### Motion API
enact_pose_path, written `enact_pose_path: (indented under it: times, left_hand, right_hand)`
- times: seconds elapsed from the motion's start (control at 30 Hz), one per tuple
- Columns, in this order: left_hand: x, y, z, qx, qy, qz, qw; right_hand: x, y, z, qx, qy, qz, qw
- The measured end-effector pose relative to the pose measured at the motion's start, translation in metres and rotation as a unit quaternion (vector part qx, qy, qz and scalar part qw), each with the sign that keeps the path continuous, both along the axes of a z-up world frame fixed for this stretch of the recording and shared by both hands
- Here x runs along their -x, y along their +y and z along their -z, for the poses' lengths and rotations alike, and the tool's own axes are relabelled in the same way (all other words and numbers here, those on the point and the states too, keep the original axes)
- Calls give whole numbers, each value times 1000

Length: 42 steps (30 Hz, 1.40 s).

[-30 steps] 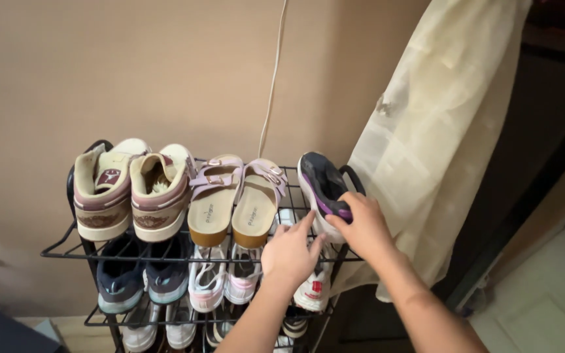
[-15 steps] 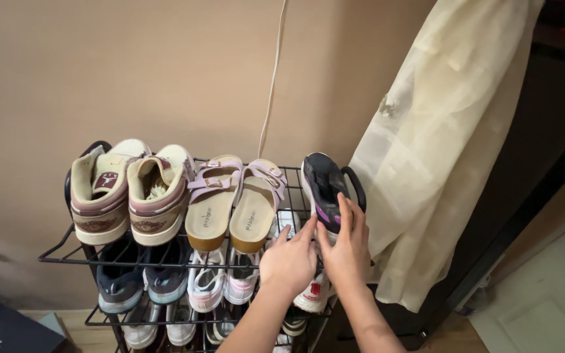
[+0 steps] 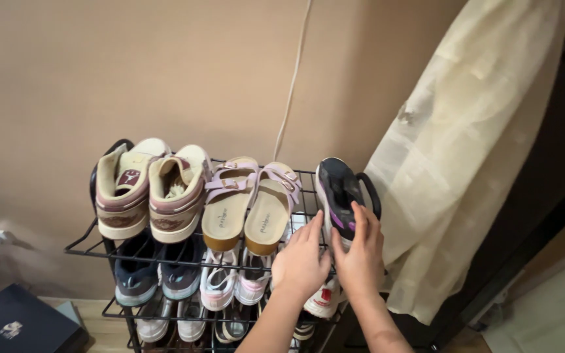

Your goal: Organize several pairs of shoes on a multi-tier rack and then cover a piece of exercise equipment with a large cloth.

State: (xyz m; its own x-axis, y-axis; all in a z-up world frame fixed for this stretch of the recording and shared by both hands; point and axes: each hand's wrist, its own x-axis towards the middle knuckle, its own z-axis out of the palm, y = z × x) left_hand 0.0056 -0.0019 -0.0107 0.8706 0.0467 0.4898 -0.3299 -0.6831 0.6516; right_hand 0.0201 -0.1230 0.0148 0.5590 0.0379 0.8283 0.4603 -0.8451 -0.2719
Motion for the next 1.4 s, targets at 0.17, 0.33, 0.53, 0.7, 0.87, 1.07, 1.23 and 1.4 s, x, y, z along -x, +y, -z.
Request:
enact_pose_path:
  times: [0.17, 0.33, 0.53, 0.7, 0.87, 1.07, 1.23, 1.4]
  left_hand:
    - [1, -1, -3, 18, -6, -16, 1000]
    - [-1, -2, 1, 52, -36, -25, 998]
    - [31, 10, -20, 159, -127, -35, 978]
    - [64, 43, -13, 292, -204, -5, 934]
    - [114, 122, 3, 334, -215, -15, 918]
    - [164, 235, 47, 353, -194, -64, 913]
    - [196, 324, 118, 336, -157, -110, 922]
    - [210, 388, 203, 293, -72, -181, 936]
  right_hand:
    - [0, -1, -3, 1, -10, -15, 1000]
    - [1, -2, -2, 2, -31, -43, 999]
    - [4, -4, 6, 29, -66, -9, 997]
    - [64, 42, 17, -15, -78, -28, 996]
    - [117, 135, 24, -86, -56, -197, 975]
    - [158, 243, 64, -227, 98, -375, 893]
    - [177, 329, 129, -239, 184, -401, 865]
    - [187, 390, 219, -224, 266, -388, 854]
